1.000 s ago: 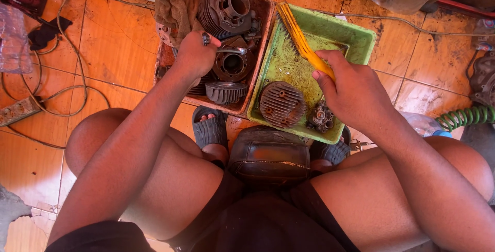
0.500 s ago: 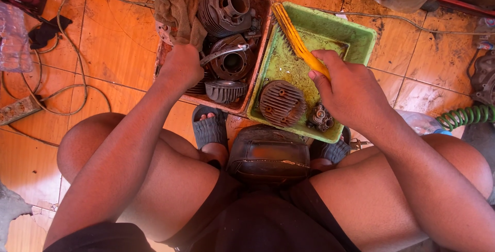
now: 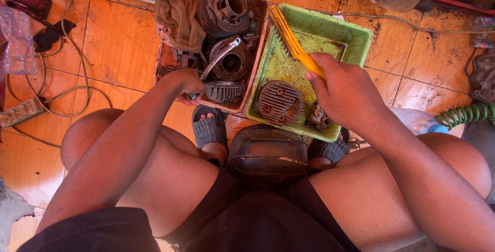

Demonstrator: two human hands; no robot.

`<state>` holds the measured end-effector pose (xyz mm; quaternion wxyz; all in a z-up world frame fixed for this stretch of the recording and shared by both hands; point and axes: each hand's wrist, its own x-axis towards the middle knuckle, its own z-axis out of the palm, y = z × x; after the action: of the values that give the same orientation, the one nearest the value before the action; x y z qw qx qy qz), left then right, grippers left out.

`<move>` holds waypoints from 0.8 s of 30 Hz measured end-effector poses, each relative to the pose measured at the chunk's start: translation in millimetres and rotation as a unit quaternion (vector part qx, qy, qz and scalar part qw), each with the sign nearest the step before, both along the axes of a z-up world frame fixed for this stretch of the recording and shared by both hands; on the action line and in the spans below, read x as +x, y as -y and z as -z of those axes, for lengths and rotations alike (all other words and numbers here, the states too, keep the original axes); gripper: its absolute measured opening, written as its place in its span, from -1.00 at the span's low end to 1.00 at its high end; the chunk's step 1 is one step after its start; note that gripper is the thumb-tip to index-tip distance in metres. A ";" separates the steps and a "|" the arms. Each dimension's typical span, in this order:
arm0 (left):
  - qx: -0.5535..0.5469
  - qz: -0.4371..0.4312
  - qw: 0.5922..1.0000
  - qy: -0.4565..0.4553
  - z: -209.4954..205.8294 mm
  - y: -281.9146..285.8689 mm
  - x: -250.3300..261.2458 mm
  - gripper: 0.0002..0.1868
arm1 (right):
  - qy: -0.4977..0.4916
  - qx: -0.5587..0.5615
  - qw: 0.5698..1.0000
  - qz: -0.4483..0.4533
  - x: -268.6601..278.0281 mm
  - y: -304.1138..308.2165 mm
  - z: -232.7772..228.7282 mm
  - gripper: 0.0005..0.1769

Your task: Cleaning and inspecting motorcycle engine components using a brush, wrench, and cleaning liquid

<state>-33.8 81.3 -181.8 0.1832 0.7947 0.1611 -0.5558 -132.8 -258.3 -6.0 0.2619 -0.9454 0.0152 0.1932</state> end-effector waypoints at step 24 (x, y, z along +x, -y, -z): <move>-0.606 -0.071 0.792 0.016 -108.8 75.4 -89.1 -0.88 | 0.162 0.050 0.979 -0.109 -1.6 7.8 -43.7 -0.58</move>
<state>-123.0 6.0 -73.0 0.6693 0.5157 -0.1558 -0.5117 -134.4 -266.0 37.7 0.2846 -0.9460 -0.1404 0.0656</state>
